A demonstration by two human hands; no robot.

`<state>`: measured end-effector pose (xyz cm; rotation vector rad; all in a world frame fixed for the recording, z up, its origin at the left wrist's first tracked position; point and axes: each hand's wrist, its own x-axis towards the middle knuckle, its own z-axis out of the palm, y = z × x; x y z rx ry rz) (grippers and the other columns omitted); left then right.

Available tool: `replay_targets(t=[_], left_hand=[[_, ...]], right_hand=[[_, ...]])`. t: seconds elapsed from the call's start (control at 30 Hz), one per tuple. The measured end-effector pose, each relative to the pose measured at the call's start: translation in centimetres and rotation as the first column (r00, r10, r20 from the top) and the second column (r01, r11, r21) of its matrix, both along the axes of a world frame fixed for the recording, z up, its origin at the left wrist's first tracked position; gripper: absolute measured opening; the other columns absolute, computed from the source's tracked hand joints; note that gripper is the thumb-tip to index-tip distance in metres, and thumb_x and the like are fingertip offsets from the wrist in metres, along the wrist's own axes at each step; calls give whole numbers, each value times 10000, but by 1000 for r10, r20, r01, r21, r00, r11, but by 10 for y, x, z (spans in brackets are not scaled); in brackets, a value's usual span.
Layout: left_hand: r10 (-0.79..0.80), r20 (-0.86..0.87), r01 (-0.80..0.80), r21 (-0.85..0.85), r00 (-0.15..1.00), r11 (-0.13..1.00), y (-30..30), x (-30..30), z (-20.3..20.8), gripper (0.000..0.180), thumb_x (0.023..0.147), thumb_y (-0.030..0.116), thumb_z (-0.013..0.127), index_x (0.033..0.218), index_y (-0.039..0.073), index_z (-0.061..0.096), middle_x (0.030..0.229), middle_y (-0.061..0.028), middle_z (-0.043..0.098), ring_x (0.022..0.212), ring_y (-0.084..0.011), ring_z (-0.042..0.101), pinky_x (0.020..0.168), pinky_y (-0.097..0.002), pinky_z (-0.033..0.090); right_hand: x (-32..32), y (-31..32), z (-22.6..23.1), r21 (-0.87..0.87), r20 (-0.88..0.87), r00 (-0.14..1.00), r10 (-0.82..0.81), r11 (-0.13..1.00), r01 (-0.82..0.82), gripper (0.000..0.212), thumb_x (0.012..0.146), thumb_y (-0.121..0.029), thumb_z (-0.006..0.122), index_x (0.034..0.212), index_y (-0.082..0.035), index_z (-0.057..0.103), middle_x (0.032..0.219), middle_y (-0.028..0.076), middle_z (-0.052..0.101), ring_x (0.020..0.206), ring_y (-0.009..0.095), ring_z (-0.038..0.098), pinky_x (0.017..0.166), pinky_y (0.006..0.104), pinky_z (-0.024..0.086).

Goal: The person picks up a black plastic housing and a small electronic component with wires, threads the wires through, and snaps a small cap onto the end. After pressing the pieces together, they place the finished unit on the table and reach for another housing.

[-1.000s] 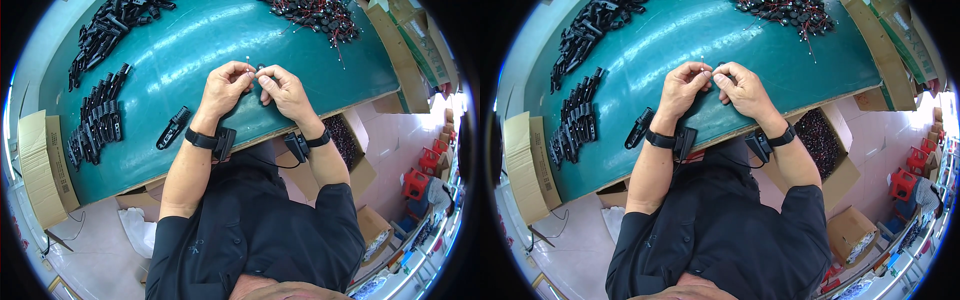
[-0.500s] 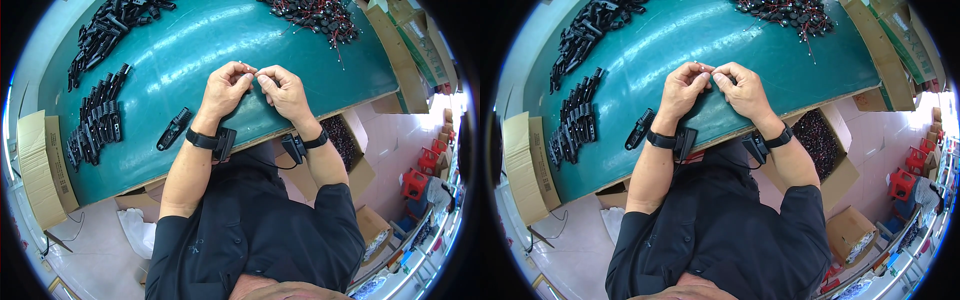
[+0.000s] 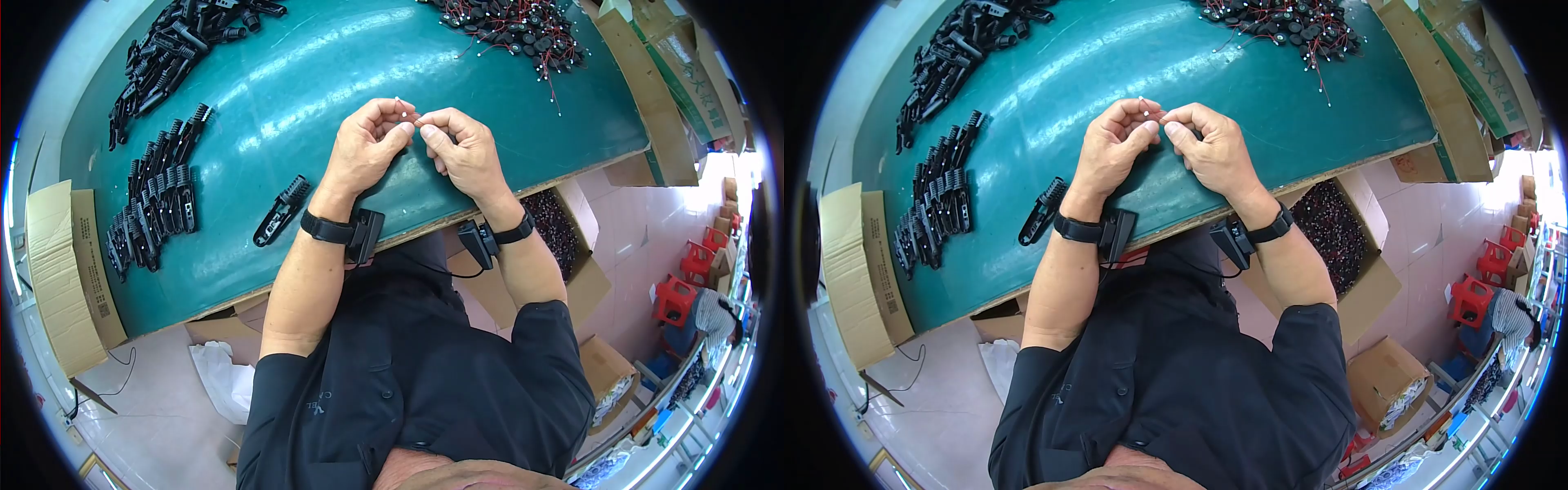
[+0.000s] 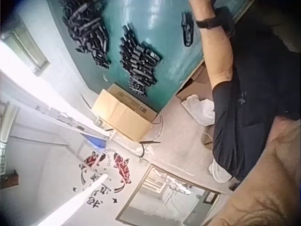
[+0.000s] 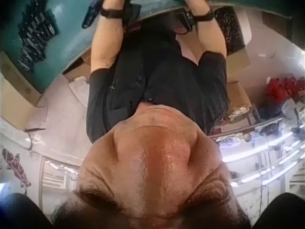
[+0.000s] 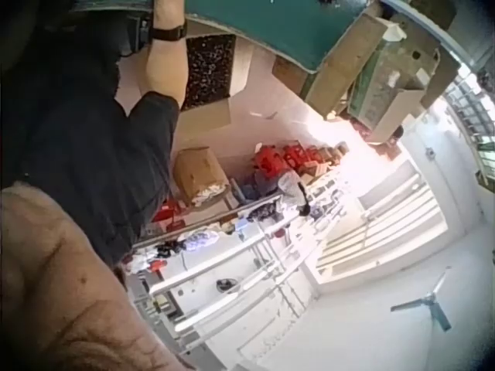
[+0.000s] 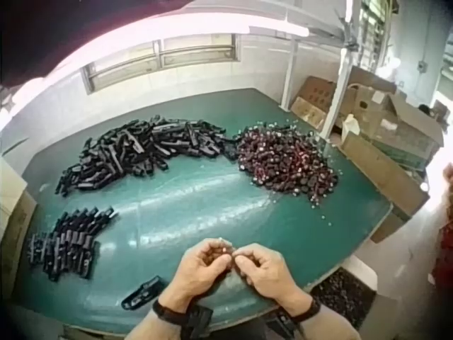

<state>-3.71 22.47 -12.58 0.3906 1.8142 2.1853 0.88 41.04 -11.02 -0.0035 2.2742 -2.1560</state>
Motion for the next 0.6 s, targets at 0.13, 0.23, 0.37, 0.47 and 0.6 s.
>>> replay_targets(t=[0.13,0.23,0.37,0.47,0.6], left_hand=[[-11,45,9,49,999,999,0,2,6,244,1016,92,709,1247,14,700,1167,-59,723,934,-91,670,824,-245,544],[-40,50,36,89,998,995,-5,0,4,258,1017,105,715,1261,21,710,1133,-52,732,935,-90,660,860,-250,541],[-29,52,27,42,998,999,-8,-2,1,218,1020,115,722,1219,26,731,1077,-39,742,907,-89,656,848,-250,544],[-8,64,6,34,998,999,-7,-2,0,195,1016,110,731,1193,30,745,1040,-27,742,900,-84,652,834,-243,540],[3,54,-4,33,999,999,-4,-1,1,179,1002,88,745,1173,32,755,1015,-15,739,890,-74,646,812,-230,533]], right_hand=[[0,0,1,-1,9,1000,1,1000,-1,139,1048,-160,689,1094,-45,750,737,-19,650,593,27,555,509,217,438],[0,2,-2,3,16,1000,3,1000,-3,139,1048,-163,690,1086,-43,749,726,-17,646,584,31,555,507,220,436],[-1,2,-4,2,16,1000,4,1000,-4,139,1046,-165,693,1079,-42,746,716,-14,643,578,36,556,505,221,433],[0,1,-3,3,16,1000,-10,1000,10,135,1044,-158,694,1078,-39,745,721,-13,645,581,36,558,505,224,435],[0,0,-2,-22,9,1000,-25,999,25,123,1041,-146,695,1080,-41,745,723,-13,646,595,34,559,504,226,437]])
